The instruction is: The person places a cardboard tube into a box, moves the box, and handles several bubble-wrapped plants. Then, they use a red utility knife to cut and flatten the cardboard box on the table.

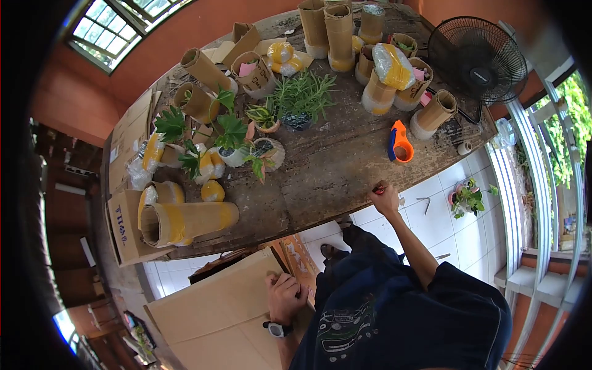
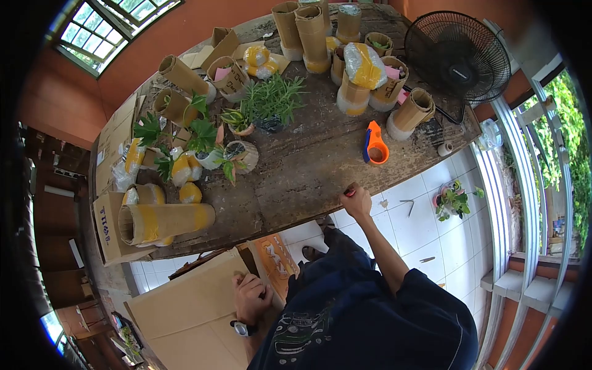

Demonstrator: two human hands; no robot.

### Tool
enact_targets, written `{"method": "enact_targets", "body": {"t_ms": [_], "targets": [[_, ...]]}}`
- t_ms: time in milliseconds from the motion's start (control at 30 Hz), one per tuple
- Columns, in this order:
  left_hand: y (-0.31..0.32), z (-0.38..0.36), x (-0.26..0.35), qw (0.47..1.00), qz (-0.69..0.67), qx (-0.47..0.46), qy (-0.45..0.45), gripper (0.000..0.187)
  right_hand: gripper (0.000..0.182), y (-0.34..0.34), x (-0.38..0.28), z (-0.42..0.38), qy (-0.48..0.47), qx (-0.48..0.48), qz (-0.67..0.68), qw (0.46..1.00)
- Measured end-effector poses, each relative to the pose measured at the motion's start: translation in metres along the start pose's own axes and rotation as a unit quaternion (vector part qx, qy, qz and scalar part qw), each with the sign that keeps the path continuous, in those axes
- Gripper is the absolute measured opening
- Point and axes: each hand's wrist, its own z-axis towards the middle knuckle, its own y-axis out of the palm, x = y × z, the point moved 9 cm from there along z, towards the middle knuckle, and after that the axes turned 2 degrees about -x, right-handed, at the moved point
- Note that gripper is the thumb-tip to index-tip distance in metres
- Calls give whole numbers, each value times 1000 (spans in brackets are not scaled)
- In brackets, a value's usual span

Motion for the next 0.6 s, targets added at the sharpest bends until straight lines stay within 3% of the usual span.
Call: {"method": "enact_targets", "body": {"t_ms": [233, 433, 600], "targets": [[-4, 3, 2, 1000, -17, 19, -7, 25, 21, 11, 15, 10, 28, -28, 2, 999], [-2, 2, 1, 1000, -20, 20, -7, 25, 20, 30, 31, 16, 24, 6, -41, 999], [0, -1, 0, 1000, -3, 1, -10, 20, 34, 18, 18, 9, 50, -10, -21, 998]]}}
